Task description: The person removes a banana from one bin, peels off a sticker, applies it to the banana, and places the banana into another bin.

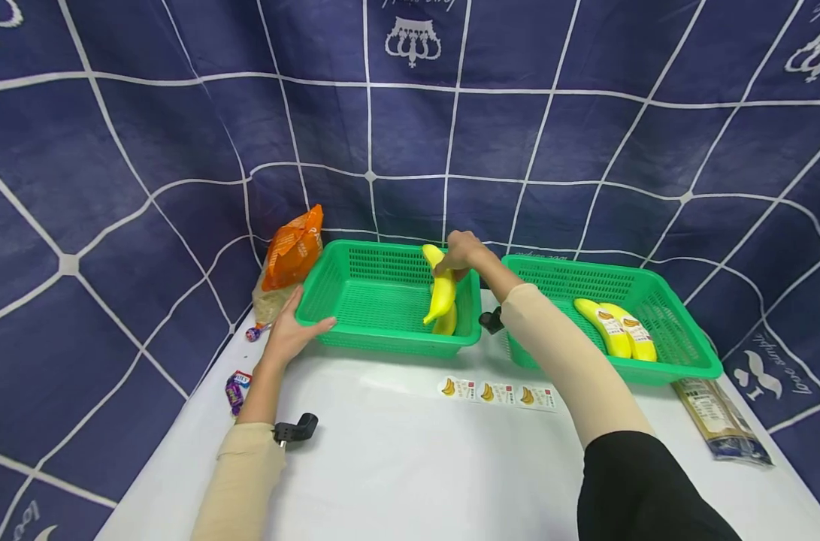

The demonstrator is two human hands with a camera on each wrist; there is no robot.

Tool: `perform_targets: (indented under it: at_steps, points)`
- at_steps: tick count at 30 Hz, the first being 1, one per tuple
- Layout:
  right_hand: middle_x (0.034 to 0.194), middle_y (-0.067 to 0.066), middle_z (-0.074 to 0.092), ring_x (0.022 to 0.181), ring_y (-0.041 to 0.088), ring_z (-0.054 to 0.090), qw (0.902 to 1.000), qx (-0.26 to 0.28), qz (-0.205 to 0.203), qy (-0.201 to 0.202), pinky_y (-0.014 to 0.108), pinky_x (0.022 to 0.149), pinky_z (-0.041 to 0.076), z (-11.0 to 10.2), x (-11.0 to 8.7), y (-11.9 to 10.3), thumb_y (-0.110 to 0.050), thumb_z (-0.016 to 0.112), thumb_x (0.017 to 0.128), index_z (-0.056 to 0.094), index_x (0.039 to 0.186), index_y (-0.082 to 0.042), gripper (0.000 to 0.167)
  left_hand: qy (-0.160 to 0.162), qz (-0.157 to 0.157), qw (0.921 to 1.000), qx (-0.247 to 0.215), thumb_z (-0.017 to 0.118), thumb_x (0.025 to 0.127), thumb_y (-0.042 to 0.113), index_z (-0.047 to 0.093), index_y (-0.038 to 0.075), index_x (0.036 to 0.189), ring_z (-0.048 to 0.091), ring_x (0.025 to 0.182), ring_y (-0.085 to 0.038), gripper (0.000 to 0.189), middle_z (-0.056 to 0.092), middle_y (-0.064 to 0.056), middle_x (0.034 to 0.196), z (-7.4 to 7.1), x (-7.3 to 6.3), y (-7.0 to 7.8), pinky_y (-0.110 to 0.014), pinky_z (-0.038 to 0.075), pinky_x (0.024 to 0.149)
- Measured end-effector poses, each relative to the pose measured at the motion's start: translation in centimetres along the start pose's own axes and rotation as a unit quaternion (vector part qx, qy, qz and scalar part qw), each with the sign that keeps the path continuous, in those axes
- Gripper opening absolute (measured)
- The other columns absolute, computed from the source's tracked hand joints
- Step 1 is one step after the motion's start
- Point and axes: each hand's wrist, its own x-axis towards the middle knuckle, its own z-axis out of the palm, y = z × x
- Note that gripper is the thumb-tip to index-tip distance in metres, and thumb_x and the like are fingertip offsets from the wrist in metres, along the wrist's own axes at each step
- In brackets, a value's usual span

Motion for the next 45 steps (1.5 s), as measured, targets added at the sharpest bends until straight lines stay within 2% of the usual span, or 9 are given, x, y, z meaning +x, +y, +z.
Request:
perform_targets:
  at_steps: [4,8,12,15,25,31,36,40,45]
  points:
    - [0.095,0.016,0.068,0.075,0.025,0.074,0.9999,0.003,-0.008,0.014,0.036,0.076,0.061,-0.9,-1.4,0.5,-0.03,0.079,0.081,0.06,0.099,0.001,0.04,0.002,0.004,1.0,0.005,0.078,0.077,0.049,0.01,0.019,0.158,0.012,0.151,-0.036,0.11,0.009,-0.005,0.166,-0.1,0.1,0.0,-0.059,0.016,0.12]
    - [0.087,0.013,0.07,0.079,0.027,0.074,0.9998,0.003,-0.01,0.019,0.032,0.07,0.061,-1.6,-3.0,0.9,-0.033,0.079,0.08,0.065,0.091,0.0,0.037,0.003,0.003,1.0,0.008,0.078,0.078,0.048,0.01,0.018,0.158,0.012,0.151,-0.036,0.11,0.009,-0.005,0.166,-0.1,0.1,0.0,-0.059,0.016,0.121]
    - [0.076,0.01,0.072,0.068,0.023,0.073,0.9995,-0.003,-0.01,0.031,0.026,0.06,0.059,-2.3,-4.9,1.1,-0.035,0.08,0.079,0.07,0.082,-0.002,0.034,0.005,0.003,1.0,0.003,0.078,0.078,0.048,0.009,0.017,0.158,0.011,0.151,-0.037,0.11,0.008,-0.006,0.166,-0.1,0.1,0.0,-0.059,0.016,0.12]
    - [0.07,0.008,0.072,0.059,0.017,0.071,0.9992,-0.004,-0.008,0.039,0.025,0.058,0.058,-2.7,-6.3,1.3,-0.036,0.08,0.078,0.071,0.078,-0.003,0.035,0.006,0.0,1.0,0.003,0.078,0.077,0.05,0.008,0.017,0.158,0.011,0.151,-0.037,0.112,0.007,-0.006,0.166,-0.3,0.0,0.0,-0.06,0.016,0.12]
    - [0.068,0.007,0.073,0.058,0.016,0.07,0.9974,0.021,-0.011,0.068,0.025,0.057,0.057,-3.2,-12.5,2.7,-0.039,0.081,0.077,0.077,0.081,-0.003,0.036,0.007,0.002,0.9999,0.016,0.076,0.078,0.05,0.007,0.017,0.158,0.01,0.151,-0.039,0.111,0.006,-0.006,0.166,-0.6,0.3,0.5,-0.061,0.015,0.12]
    - [0.072,0.006,0.074,0.057,0.014,0.068,0.9978,0.006,-0.003,0.066,0.025,0.055,0.052,-1.5,-16.0,3.8,-0.043,0.08,0.076,0.077,0.081,-0.006,0.038,0.004,0.009,0.9998,0.019,0.076,0.078,0.052,0.006,0.017,0.158,0.008,0.151,-0.039,0.112,0.005,-0.006,0.166,-0.8,0.7,0.7,-0.063,0.014,0.119]
    - [0.072,0.003,0.073,0.059,0.015,0.064,0.9986,0.013,0.011,0.049,0.023,0.053,0.046,0.9,-18.5,5.0,-0.043,0.081,0.075,0.077,0.092,-0.004,0.042,-0.007,-0.005,0.9998,0.015,0.076,0.078,0.054,0.004,0.02,0.158,0.005,0.151,-0.039,0.113,0.002,-0.004,0.166,-0.5,0.4,0.5,-0.064,0.014,0.119]
    - [0.07,0.002,0.071,0.059,0.015,0.061,0.9987,0.023,0.018,0.042,0.024,0.052,0.044,2.9,-20.1,6.3,-0.042,0.081,0.075,0.076,0.095,-0.004,0.044,-0.006,-0.011,0.9999,0.012,0.076,0.078,0.054,0.004,0.02,0.158,0.005,0.151,-0.039,0.113,0.001,-0.003,0.166,-0.2,0.1,0.3,-0.063,0.014,0.119]
    - [0.063,0.002,0.067,0.057,0.017,0.061,0.9973,0.057,0.036,0.029,0.025,0.051,0.044,5.8,-21.2,8.3,-0.04,0.082,0.074,0.076,0.086,-0.007,0.037,-0.008,-0.011,0.9999,0.008,0.075,0.078,0.054,0.004,0.021,0.158,0.004,0.151,-0.04,0.112,0.001,-0.003,0.166,0.2,-0.1,0.4,-0.064,0.014,0.118]
